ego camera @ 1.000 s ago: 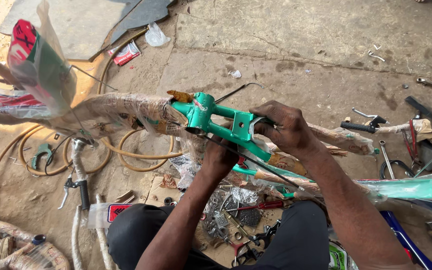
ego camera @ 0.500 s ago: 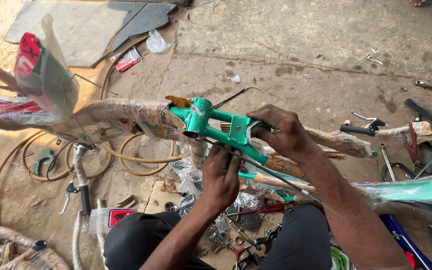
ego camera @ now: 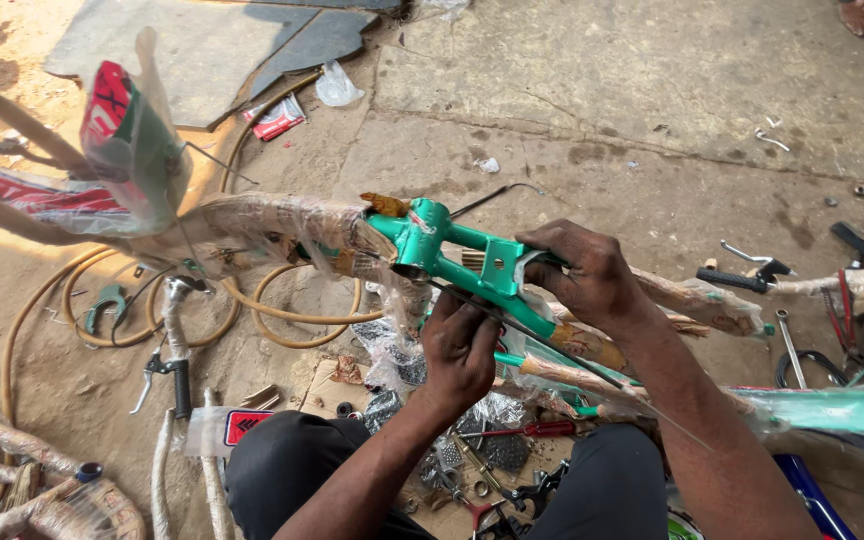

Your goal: The person is working on a green bicycle frame, using a screwdriver to adjust components near the head tube. They manipulate the frame and tools while seated on the ground in a cluttered workshop area.

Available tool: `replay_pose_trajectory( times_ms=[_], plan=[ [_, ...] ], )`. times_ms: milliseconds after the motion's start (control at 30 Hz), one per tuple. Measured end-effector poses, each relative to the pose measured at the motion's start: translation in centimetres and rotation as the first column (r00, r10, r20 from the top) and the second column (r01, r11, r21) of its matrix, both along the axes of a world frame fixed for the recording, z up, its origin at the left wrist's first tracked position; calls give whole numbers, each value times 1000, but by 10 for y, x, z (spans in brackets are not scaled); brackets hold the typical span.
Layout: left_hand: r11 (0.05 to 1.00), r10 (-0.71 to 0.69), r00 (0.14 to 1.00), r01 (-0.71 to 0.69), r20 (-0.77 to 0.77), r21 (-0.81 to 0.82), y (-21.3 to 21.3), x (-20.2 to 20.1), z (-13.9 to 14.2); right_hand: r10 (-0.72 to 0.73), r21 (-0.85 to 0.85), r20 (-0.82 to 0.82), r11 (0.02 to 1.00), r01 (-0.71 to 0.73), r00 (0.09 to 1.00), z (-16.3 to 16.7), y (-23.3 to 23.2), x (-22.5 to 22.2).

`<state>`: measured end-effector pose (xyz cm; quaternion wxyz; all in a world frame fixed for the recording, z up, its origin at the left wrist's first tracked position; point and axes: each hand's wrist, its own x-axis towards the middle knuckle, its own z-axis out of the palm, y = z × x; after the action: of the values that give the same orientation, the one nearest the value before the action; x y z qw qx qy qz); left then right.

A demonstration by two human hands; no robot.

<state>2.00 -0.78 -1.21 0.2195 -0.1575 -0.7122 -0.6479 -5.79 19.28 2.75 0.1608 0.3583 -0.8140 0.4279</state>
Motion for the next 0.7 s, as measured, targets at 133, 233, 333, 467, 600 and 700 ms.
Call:
replay_pose_trajectory(
  times_ms=[133, 233, 333, 467, 600, 700],
  plan=[
    [894, -356, 813, 152, 462, 421, -13, -14, -9, -11, 7, -12, 1000, 11, 1000, -2, 0, -3],
    [872, -448, 801, 293, 397, 391, -26, -25, -9, -9, -7, 16, 1000, 9, 1000, -3, 0, -3],
    [878, -478, 717, 396, 508, 268, -41, -35, -5, -4, -11, 28, 1000, 4, 1000, -3, 0, -2],
    [882, -458, 658, 422, 598, 212, -45, -36, 4, 6, 1, 14, 1000, -6, 1000, -5, 0, -2],
    [907, -357, 798, 421, 486, -26, -44, -34, 12, -21, 23, 46, 1000, 20, 999, -6, -1, -4],
    [884, -315, 849, 426, 425, -195, -45, -35, 14, -19, 36, -18, 999, 20, 1000, -5, 0, -4]
  ],
)
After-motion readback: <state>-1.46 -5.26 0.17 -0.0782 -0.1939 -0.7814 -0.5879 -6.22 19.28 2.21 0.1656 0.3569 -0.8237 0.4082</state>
